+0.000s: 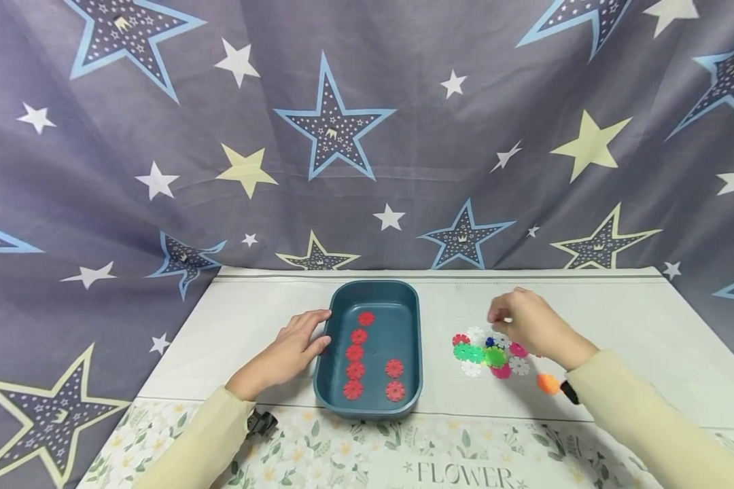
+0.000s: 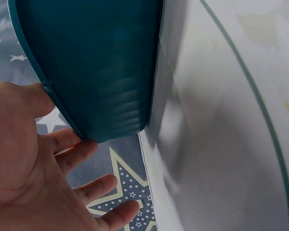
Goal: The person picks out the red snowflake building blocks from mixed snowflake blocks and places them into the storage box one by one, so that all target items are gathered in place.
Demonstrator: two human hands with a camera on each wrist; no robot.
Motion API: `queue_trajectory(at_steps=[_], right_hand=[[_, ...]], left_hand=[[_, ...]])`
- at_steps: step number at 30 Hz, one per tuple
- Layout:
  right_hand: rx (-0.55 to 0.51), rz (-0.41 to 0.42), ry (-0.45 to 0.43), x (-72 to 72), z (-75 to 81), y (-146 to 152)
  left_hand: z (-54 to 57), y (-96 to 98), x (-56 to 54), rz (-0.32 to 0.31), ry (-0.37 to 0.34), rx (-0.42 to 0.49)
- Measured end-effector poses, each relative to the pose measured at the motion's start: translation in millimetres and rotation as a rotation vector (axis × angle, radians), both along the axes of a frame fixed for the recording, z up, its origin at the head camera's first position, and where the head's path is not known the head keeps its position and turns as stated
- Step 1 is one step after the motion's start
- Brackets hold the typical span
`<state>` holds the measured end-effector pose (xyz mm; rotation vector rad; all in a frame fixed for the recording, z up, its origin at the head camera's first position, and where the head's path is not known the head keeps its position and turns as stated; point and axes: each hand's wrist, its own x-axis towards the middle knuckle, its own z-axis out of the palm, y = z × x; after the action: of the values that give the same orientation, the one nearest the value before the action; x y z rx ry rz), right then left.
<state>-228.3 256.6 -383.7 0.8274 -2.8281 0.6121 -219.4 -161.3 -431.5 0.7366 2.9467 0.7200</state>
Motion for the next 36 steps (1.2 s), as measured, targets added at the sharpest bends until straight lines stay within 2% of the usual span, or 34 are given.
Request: queue_trajectory(at_steps=[4, 8, 13, 21, 25, 28, 36], right_hand=[[0.021, -0.056, -0.051, 2.7, -13.7, 26.7], [0.022, -0.084, -0.098, 3.1, -28.4, 41.1], [-0.002, -0.123, -0.113, 0.3, -43.4, 48.0], [-0.001, -0.151, -0.135, -4.4, -58.3, 49.3], [-0.005, -0.162, -0.171, -4.7, -60.2, 49.4], [-0.013, -0.157, -0.162, -3.5, -58.9, 48.2], [-0.054, -0.036, -0.047, 7.1, -46.4, 31.3]], left_hand=[[0.8, -2.4, 0.6, 0.008, 0.001, 0.001], [1.1, -3.5, 0.9, 0.013, -0.007, 0.006], [0.3, -3.6, 1.1, 0.015, -0.011, 0.007], [-0.8, -1.0, 1.1, 0.006, -0.006, 0.016], [-0.8, 0.2, 1.6, 0.006, -0.007, 0.015], [-0.6, 0.8, 2.2, 0.008, -0.01, 0.015], [-0.8, 0.2, 2.3, 0.013, -0.01, 0.014]])
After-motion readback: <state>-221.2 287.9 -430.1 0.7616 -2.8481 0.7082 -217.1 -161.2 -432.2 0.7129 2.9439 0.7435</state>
